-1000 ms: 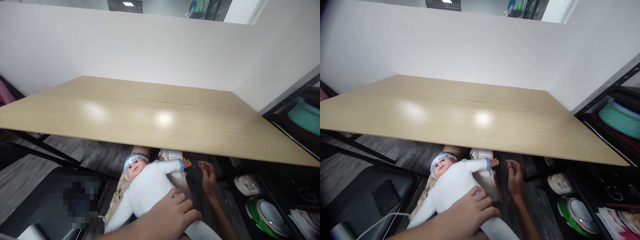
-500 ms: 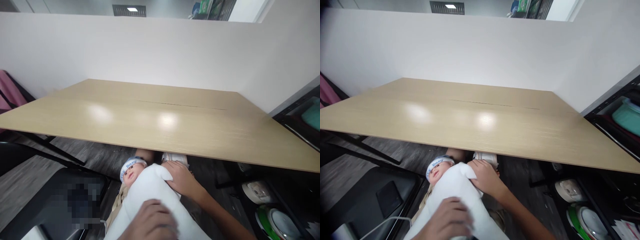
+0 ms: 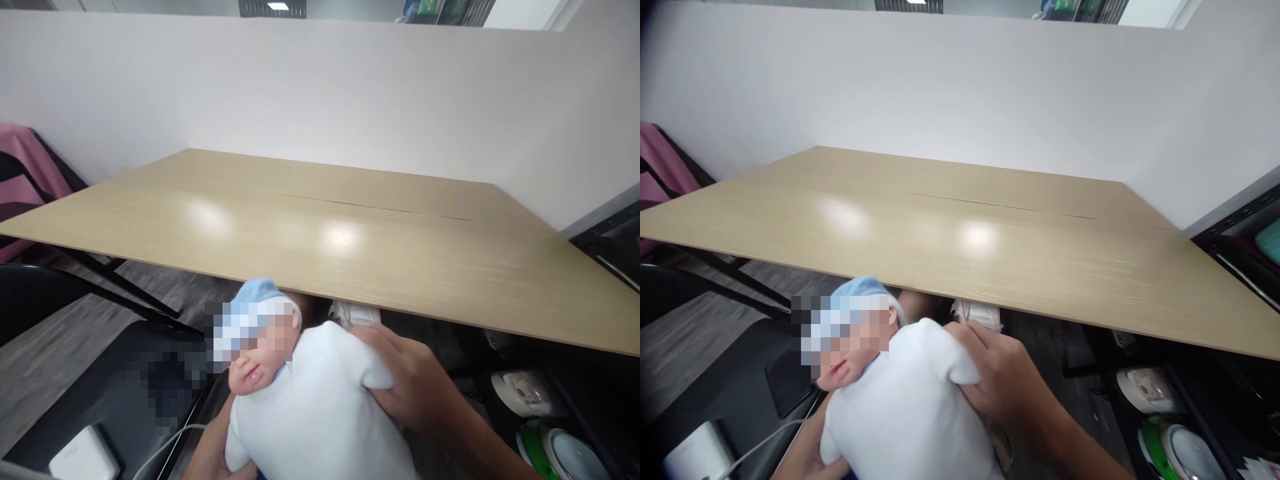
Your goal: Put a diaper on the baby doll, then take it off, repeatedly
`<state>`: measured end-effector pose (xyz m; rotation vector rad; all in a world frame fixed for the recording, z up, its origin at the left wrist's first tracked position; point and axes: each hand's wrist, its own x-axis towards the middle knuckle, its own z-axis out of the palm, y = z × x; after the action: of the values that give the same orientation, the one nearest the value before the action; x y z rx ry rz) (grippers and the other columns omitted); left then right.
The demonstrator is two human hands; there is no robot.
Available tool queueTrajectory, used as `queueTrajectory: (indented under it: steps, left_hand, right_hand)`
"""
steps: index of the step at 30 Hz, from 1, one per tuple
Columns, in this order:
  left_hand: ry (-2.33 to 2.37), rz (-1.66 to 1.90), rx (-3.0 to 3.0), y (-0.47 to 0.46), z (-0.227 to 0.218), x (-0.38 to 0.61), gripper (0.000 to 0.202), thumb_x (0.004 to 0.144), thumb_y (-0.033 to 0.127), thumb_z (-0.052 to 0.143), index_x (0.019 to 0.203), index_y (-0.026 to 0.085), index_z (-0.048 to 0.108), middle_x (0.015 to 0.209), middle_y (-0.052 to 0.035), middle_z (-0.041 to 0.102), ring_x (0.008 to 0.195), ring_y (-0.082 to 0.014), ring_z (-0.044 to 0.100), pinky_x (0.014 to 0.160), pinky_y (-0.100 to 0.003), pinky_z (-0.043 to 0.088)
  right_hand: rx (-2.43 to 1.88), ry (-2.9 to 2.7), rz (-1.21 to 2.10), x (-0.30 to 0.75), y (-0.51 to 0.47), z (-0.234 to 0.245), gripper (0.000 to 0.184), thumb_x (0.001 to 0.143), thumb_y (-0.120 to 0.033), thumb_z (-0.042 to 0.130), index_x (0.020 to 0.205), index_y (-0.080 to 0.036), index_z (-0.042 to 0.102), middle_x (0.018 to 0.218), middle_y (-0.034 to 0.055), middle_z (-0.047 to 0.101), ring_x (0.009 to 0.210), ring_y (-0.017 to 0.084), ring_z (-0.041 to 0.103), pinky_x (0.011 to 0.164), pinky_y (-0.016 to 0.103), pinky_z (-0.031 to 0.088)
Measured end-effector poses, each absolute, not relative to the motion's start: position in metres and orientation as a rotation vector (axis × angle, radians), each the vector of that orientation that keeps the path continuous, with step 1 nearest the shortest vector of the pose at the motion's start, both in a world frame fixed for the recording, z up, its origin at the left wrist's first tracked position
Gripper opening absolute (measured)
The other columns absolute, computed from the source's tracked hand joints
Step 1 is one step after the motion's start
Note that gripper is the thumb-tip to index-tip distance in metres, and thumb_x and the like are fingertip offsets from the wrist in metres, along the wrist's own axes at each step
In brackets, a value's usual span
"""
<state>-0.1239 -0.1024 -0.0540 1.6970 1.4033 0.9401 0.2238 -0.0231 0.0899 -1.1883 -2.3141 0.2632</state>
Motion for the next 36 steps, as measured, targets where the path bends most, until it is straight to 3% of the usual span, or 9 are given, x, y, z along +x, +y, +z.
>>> queueTrajectory:
  steps: [3,6,10,16,19,25,31,36]
  left_hand:
    - [1.231,0.797,1.842,-0.054,-0.002,-0.128,0.056,0.096,0.04,0.075,0.151,0.041,0.067,0.14,-0.0063,0.079,0.127,-0.0396,0.078,0.106,-0.052,0.068]
    - [1.216,0.698,2.04,0.013,0.048,-0.121,0.04,0.09,0.034,0.075,0.129,0.027,0.071,0.12,-0.0054,0.082,0.103,-0.0317,0.079,0.087,-0.038,0.064]
    - [1.131,0.671,2.233,0.105,0.084,-0.092,0.043,0.09,0.038,0.07,0.131,0.024,0.067,0.114,-0.0046,0.081,0.099,-0.0306,0.076,0.084,-0.035,0.054]
    - [1.194,0.516,2.315,0.187,0.084,-0.07,0.039,0.092,0.044,0.069,0.125,0.023,0.068,0.105,-0.0051,0.081,0.091,-0.0289,0.075,0.077,-0.034,0.049]
    - [1.243,0.431,2.347,0.199,0.079,-0.078,0.037,0.094,0.05,0.072,0.122,0.025,0.069,0.105,-0.0035,0.081,0.09,-0.0273,0.075,0.075,-0.033,0.048]
    - [1.329,0.426,2.276,0.215,0.063,-0.103,0.046,0.096,0.068,0.072,0.118,0.029,0.074,0.109,-0.0042,0.081,0.096,-0.0295,0.075,0.077,-0.033,0.053]
    - [1.363,0.497,2.186,0.258,0.061,-0.095,0.056,0.094,0.078,0.072,0.117,0.027,0.073,0.115,-0.0053,0.082,0.103,-0.032,0.074,0.085,-0.038,0.054]
    - [1.39,0.597,2.179,0.324,0.055,-0.079,0.066,0.087,0.085,0.075,0.114,0.024,0.074,0.109,-0.0057,0.082,0.098,-0.0315,0.074,0.08,-0.037,0.052]
  right_hand:
    - [-1.332,-2.269,0.241,0.249,-0.032,0.125,0.043,0.099,-0.023,0.06,0.141,-0.033,0.062,0.123,0.0017,0.082,0.096,0.024,0.083,0.077,0.032,0.06]
    - [-1.536,-2.175,0.224,0.269,-0.021,0.146,0.032,0.104,-0.032,0.06,0.135,-0.036,0.067,0.117,-0.0008,0.085,0.096,0.026,0.083,0.072,0.033,0.058]
    - [-1.813,-2.001,0.133,0.293,0.018,0.14,0.03,0.102,-0.048,0.063,0.126,-0.033,0.071,0.109,0.0023,0.086,0.092,0.032,0.083,0.068,0.035,0.055]
    - [-1.905,-1.859,0.092,0.331,0.051,0.095,0.043,0.102,-0.063,0.061,0.129,-0.032,0.072,0.119,0.0067,0.086,0.098,0.037,0.083,0.073,0.042,0.061]
    - [-1.822,-1.853,0.113,0.345,0.053,0.072,0.041,0.103,-0.064,0.061,0.13,-0.036,0.072,0.123,0.0063,0.086,0.099,0.038,0.084,0.074,0.046,0.066]
    - [-1.732,-1.91,0.153,0.36,0.071,0.052,0.037,0.103,-0.054,0.063,0.137,-0.044,0.071,0.115,0.0044,0.087,0.087,0.037,0.084,0.061,0.047,0.066]
    - [-1.793,-1.943,0.182,0.361,0.13,0.06,0.037,0.106,-0.06,0.059,0.128,-0.036,0.076,0.118,0.0049,0.086,0.095,0.034,0.083,0.071,0.043,0.065]
    - [-1.851,-1.942,0.204,0.367,0.199,0.062,0.047,0.107,-0.071,0.055,0.116,-0.029,0.076,0.111,0.0067,0.085,0.095,0.031,0.079,0.076,0.039,0.058]
